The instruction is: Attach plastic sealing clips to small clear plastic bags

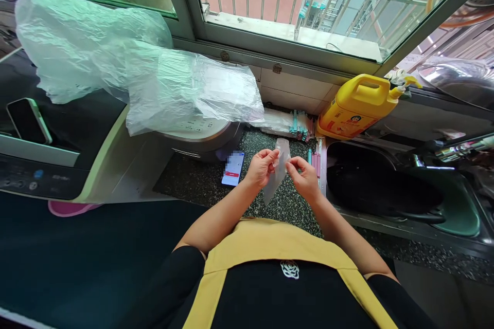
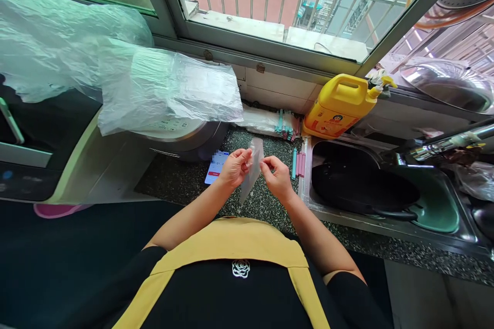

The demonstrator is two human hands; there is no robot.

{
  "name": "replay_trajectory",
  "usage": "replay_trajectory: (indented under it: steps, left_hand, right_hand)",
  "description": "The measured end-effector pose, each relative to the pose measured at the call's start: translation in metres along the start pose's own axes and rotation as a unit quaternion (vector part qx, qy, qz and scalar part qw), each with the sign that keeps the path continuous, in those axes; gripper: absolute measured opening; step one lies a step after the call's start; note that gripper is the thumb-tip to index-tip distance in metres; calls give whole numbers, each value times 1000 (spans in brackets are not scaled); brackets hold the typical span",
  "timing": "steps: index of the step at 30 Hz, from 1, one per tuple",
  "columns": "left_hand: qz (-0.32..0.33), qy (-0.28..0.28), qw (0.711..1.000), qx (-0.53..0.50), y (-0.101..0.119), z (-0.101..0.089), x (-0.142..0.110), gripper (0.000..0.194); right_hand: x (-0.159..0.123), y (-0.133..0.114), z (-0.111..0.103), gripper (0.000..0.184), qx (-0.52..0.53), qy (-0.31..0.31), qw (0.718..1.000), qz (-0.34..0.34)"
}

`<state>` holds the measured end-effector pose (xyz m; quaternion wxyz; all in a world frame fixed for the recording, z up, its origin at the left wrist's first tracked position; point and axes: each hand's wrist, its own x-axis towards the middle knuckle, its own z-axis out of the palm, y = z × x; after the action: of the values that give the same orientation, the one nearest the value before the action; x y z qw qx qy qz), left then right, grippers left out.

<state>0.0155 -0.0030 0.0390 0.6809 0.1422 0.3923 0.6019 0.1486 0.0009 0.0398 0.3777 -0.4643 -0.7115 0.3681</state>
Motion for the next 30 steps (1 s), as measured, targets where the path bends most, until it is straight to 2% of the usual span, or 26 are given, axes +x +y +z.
replay_trajectory:
  steps: [3, 13, 21, 26, 28, 30]
  left_hand:
    - [-5, 32, 999, -10, 2, -4, 1, 45]
    - [-23, 60, 995, -72, 9, -8, 1, 38]
    - [-15, 44, 994, -97, 3, -3, -2, 36]
    - [-19, 48, 996, -75, -3, 3, -4, 33]
    - [-14, 43, 996, -77, -4, 5, -4, 33]
    - [-4, 33, 996, -82, -4, 5, -4, 32]
  right_hand:
    - [0, 6, -8, 21, 1, 10, 1000, 18]
    - [10, 26, -29, 19, -4, 58, 997, 51]
    - [19, 45, -30, 19, -30, 71, 992, 96]
    - [11, 37, -23, 22, -51, 143, 987, 60]
    - [3, 26, -17, 22, -41, 121, 991, 38]
    - [-3, 14, -12, 23, -16, 60, 998, 28]
